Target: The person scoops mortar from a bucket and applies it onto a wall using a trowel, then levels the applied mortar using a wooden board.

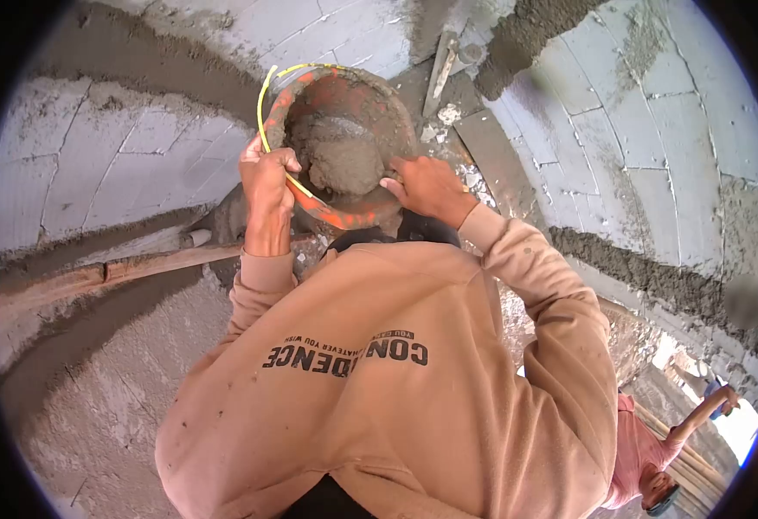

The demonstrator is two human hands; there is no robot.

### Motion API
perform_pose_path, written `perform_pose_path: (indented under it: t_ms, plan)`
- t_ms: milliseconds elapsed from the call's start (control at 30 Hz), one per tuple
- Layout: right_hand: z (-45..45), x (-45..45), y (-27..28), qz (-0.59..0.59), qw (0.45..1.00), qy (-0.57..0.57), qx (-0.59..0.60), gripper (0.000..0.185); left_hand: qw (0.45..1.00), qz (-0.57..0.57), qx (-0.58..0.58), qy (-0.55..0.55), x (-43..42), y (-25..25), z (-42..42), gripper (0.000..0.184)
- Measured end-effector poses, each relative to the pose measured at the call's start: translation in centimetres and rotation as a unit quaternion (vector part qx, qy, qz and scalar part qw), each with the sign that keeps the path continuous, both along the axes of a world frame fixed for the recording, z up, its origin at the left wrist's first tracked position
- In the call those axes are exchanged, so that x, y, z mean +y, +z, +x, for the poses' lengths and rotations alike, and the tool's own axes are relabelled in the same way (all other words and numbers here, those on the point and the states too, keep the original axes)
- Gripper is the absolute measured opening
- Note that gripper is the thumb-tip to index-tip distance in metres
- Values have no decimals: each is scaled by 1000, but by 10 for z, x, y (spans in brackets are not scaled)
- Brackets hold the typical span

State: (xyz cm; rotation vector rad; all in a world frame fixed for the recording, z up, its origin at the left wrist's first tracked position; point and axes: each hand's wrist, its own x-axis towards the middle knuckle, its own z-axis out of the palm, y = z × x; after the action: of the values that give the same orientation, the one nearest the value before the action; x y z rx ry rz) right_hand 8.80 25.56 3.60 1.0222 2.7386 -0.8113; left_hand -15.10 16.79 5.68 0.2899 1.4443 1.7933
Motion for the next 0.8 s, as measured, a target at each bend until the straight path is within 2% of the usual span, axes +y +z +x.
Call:
perform_pose_path:
  t_ms: [67, 133, 200, 267, 300, 333, 367, 400, 433, 500, 567, 667, 700, 733, 800]
  plan:
    - [9, 19, 16, 22, 1000, -4, 17, 41, 1000, -1, 1, 8, 9, 2, 0, 57]
    - [14, 45, 44, 30, 999, 8, 22, 42, 1000, 0, 3, 8, 19, -4, -2, 66]
    - [17, 78, 92, 38, 999, 0, 3, 42, 1000, -14, 26, 5, 30, -9, -3, 58]
    - [28, 115, 137, 104, 987, 47, 114, 41, 999, -19, 28, 19, 45, -16, -2, 56]
    - [32, 136, 168, 129, 977, 77, 148, 41, 1000, -1, 18, 21, 55, -9, 5, 60]
    - [35, 153, 204, 168, 971, 107, 133, 42, 999, 1, 39, 22, 67, 12, 15, 68]
    - [38, 171, 246, 195, 964, 138, 115, 43, 997, -55, 51, 25, 78, -35, -6, 71]
    - [42, 188, 290, 240, 951, 159, 111, 43, 998, -11, 31, 49, 88, -12, 9, 71]
    - [44, 197, 331, 270, 939, 184, 108, 44, 997, 14, 34, 74, 98, -17, 12, 66]
    - [46, 214, 395, 307, 914, 240, 110, 46, 996, -26, 51, 63, 113, -57, -2, 54]
    - [45, 235, 462, 324, 896, 285, 103, 50, 995, -35, 43, 86, 130, -52, 9, 53]
    - [44, 273, 544, 282, 893, 329, 122, 52, 993, -30, 30, 112, 162, -37, 21, 51]
    - [45, 296, 564, 217, 911, 319, 145, 49, 992, -30, 25, 118, 172, -34, 23, 51]
    - [55, 293, 591, 125, 957, 225, 134, 45, 992, -31, 22, 122, 181, -32, 26, 50]
    - [66, 345, 627, 64, 944, 236, 222, 38, 991, -35, 16, 132, 198, -25, 30, 49]
